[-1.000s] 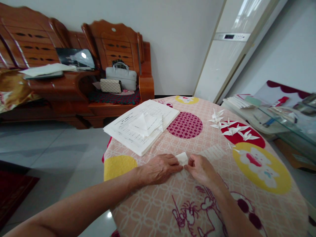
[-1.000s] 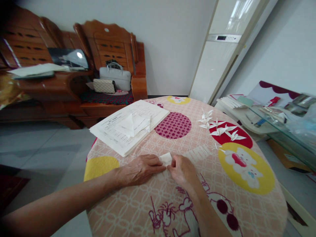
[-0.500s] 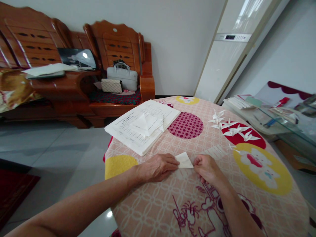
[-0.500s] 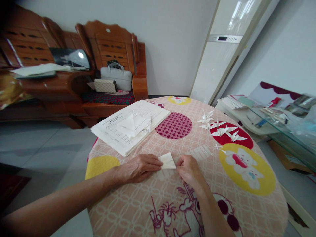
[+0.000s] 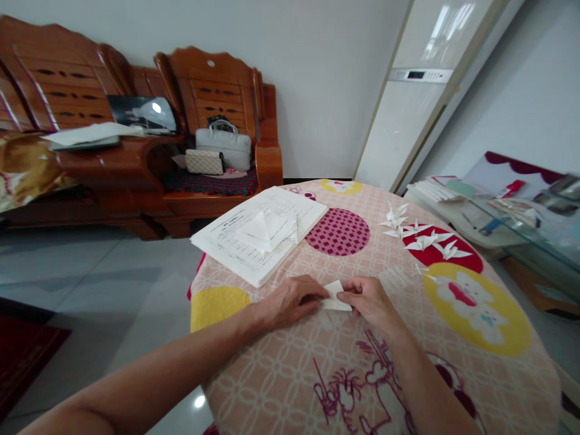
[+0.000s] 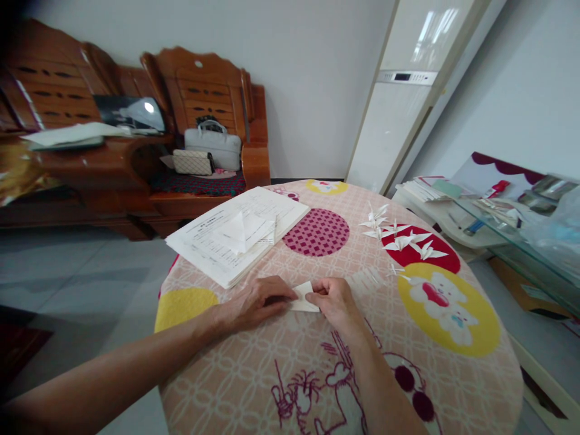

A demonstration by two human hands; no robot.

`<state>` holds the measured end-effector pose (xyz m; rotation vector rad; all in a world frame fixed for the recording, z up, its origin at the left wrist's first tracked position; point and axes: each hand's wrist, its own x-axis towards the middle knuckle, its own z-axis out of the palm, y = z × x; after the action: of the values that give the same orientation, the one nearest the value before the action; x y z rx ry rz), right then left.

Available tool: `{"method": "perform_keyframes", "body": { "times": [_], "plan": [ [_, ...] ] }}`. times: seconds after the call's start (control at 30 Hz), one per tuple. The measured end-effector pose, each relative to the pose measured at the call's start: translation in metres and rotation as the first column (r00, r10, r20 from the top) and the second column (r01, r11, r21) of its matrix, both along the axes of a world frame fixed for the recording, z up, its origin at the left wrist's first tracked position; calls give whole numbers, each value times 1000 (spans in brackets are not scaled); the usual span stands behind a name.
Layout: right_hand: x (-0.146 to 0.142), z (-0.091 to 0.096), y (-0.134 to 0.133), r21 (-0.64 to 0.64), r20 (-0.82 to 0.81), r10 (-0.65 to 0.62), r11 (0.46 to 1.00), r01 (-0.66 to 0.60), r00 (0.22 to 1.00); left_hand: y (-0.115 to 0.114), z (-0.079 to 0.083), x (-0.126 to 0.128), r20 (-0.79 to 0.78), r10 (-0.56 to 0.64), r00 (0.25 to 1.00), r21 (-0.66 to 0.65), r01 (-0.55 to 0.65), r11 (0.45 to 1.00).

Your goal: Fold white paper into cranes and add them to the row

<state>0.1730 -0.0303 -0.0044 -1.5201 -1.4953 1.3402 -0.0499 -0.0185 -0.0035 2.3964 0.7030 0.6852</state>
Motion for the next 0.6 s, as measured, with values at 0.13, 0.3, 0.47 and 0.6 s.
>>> {"method": "perform_keyframes", "body": {
  "times": [0.13,0.3,0.47,0.6],
  "plan": [
    [1,-2,-3,-35,8,58,998,-57,998,1,2,4,6,73,997,-65,-72,995],
    [-4,1,-9,-64,-16,-14,998,13,1000,4,-4,6,122,241,963,-232,-208,950],
    [-4,5,-11,-26,-185,-168,986,166,968,18,-14,12,326,344,881,-616,-79,784],
    [-7,5,-11,37,-315,-252,960,277,915,22,-4,26,341,399,851,-804,44,594]
  ]
}}
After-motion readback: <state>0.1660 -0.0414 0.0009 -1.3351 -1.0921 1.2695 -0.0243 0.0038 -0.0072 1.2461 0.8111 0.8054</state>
